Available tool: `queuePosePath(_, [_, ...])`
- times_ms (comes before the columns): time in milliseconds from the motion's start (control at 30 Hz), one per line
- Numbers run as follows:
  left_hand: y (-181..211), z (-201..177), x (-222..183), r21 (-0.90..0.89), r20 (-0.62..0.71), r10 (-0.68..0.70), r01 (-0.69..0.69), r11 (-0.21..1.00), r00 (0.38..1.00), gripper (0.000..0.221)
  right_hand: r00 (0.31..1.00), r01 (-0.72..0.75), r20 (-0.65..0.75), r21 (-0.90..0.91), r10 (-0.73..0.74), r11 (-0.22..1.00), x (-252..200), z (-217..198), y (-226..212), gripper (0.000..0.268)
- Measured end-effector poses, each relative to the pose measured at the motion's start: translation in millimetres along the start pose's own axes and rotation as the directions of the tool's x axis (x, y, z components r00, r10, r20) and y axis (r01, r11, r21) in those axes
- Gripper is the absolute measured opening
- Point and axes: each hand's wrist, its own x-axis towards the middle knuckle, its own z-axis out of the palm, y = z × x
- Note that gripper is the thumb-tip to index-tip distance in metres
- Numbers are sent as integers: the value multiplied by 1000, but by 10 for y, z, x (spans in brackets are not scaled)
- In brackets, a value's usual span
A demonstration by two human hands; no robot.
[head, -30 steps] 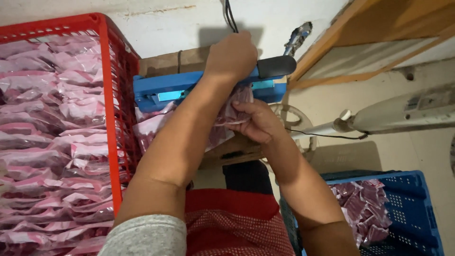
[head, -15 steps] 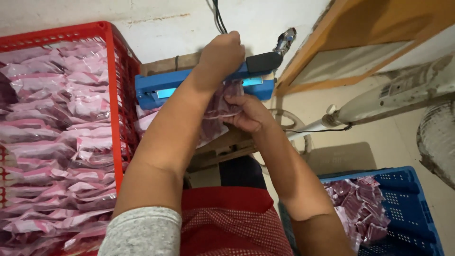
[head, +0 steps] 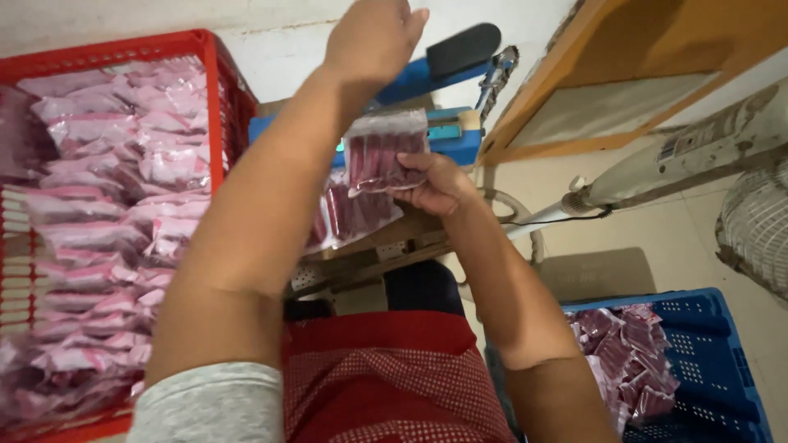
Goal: Sealing small plastic food pouches using a manual heat sealer and organizing them into a crate.
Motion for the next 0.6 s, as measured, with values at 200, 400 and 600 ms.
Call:
queuePosePath(200, [116, -578, -606, -43, -46, 121, -123, 992, 992, 40, 983, 110, 153, -46, -102, 993, -616, 377, -176, 53])
queuePosePath(400, [390, -1052, -1351, 26, 288, -64, 59, 998, 955, 25, 967, 254, 52, -125, -249, 959, -1050, 67, -144, 44])
queuePosePath(600, [-197, -360, -1857, 47, 327, -99, 89, 995, 940, 25, 831, 85, -310, -750, -462, 656, -474, -716, 342, 39])
